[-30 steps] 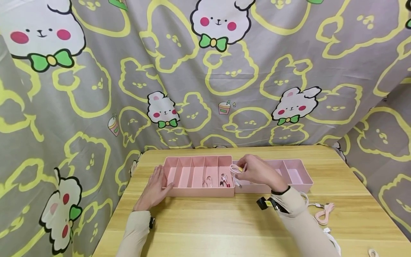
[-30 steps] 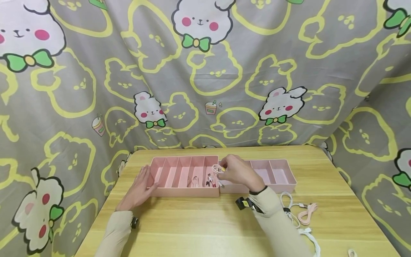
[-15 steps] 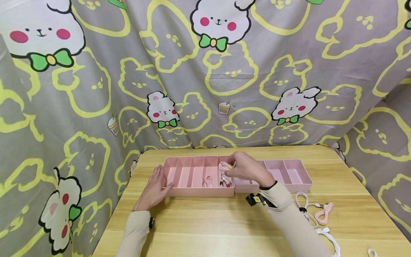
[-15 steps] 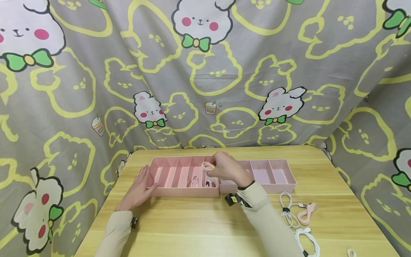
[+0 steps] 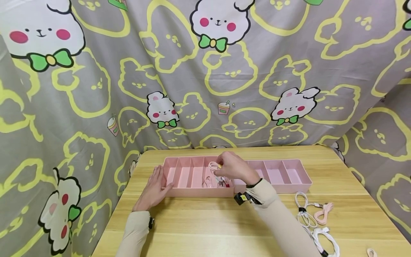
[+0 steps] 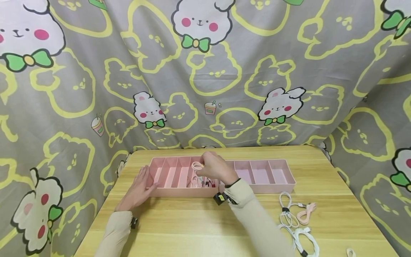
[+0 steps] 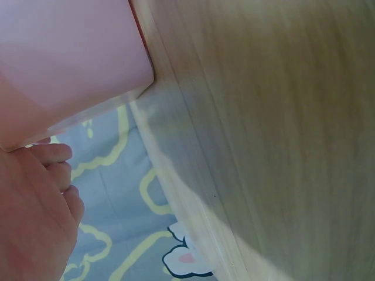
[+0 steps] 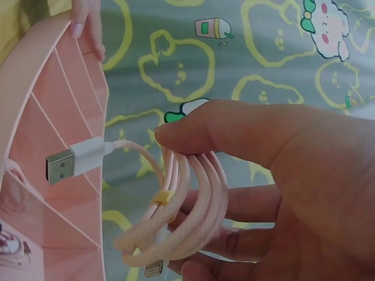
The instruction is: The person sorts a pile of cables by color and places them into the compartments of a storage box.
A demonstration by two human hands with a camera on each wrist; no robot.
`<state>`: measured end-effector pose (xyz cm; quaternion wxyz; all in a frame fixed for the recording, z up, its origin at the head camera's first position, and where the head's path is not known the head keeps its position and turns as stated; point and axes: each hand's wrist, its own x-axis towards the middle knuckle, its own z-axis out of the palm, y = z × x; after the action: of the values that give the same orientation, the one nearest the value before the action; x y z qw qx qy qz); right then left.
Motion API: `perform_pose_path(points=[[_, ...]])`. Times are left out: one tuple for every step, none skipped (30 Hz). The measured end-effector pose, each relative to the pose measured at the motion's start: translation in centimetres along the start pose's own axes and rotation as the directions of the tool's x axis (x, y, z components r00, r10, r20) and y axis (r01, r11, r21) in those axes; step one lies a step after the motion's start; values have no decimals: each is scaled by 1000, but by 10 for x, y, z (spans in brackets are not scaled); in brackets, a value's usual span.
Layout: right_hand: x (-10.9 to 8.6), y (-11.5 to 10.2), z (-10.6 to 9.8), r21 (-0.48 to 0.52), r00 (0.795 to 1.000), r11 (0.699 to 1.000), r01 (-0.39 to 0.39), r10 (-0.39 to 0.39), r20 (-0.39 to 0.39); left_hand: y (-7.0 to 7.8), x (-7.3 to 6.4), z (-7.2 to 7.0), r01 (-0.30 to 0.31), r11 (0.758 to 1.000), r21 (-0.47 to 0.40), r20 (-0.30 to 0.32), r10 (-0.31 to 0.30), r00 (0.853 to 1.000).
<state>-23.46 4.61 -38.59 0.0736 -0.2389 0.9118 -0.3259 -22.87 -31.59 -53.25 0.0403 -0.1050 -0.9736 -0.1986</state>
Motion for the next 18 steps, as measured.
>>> perform_pose_path(points=[[2, -1, 1, -6, 1000, 1000, -1, 1, 1, 0, 0, 0, 0, 1000, 1, -1, 0, 1000], [4, -2, 3, -11, 1000, 1000, -2, 2, -1, 0, 0, 0, 0, 1000, 1, -1, 0, 1000], [5, -2, 4, -15, 1000, 1000, -4, 4, -4, -1, 0, -1, -1, 1000, 0, -3, 1, 1000], [7, -3, 6, -21, 1000, 1000, -5, 5, -8, 0, 0, -1, -2, 1000, -1, -4, 2, 1000], [8, -3, 7, -27, 1000, 1000, -10, 9, -12, 0, 0, -1, -4, 1000, -2, -5, 4, 1000], [10, -3, 9, -31, 1000, 999, -13, 13, -14, 0, 0, 0, -5, 1000, -4, -7, 5, 1000], [11, -3, 10, -31, 1000, 999, -17, 16, -15, 0, 0, 0, -6, 1000, -4, -8, 6, 1000], [13, -3, 11, -27, 1000, 999, -20, 20, -15, 0, 0, 0, -7, 1000, -4, -9, 7, 1000], [14, -3, 12, -26, 1000, 999, -23, 22, -14, 0, 0, 0, -7, 1000, -4, -9, 7, 1000], [15, -3, 13, -25, 1000, 999, -24, 24, -13, 0, 0, 0, -8, 1000, -4, -9, 7, 1000], [16, -3, 14, -22, 1000, 999, -27, 27, -11, 0, 0, 0, -6, 1000, -5, -7, 6, 1000], [17, -4, 15, -23, 1000, 999, -25, 25, -13, 0, 0, 1, -5, 1000, -5, -5, 5, 1000], [18, -4, 16, -19, 1000, 1000, -25, 25, -15, -1, 0, 1, -4, 1000, -5, -3, 4, 1000], [19, -4, 17, -21, 1000, 999, -24, 24, -20, -1, 0, 1, -3, 1000, -4, -2, 3, 1000], [21, -5, 18, -22, 999, 999, -24, 23, -24, -1, 0, 1, -1, 1000, -6, 0, 1, 1000], [22, -5, 18, -20, 999, 999, -25, 24, -26, -1, 0, 1, 2, 1000, -9, 3, -2, 1000], [23, -6, 19, -17, 999, 1000, -25, 25, -28, -1, 0, 1, 5, 1000, -11, 7, -5, 1000], [24, -6, 20, -15, 999, 1000, -27, 27, -28, -1, 0, 1, 6, 1000, -10, 7, -6, 1000]])
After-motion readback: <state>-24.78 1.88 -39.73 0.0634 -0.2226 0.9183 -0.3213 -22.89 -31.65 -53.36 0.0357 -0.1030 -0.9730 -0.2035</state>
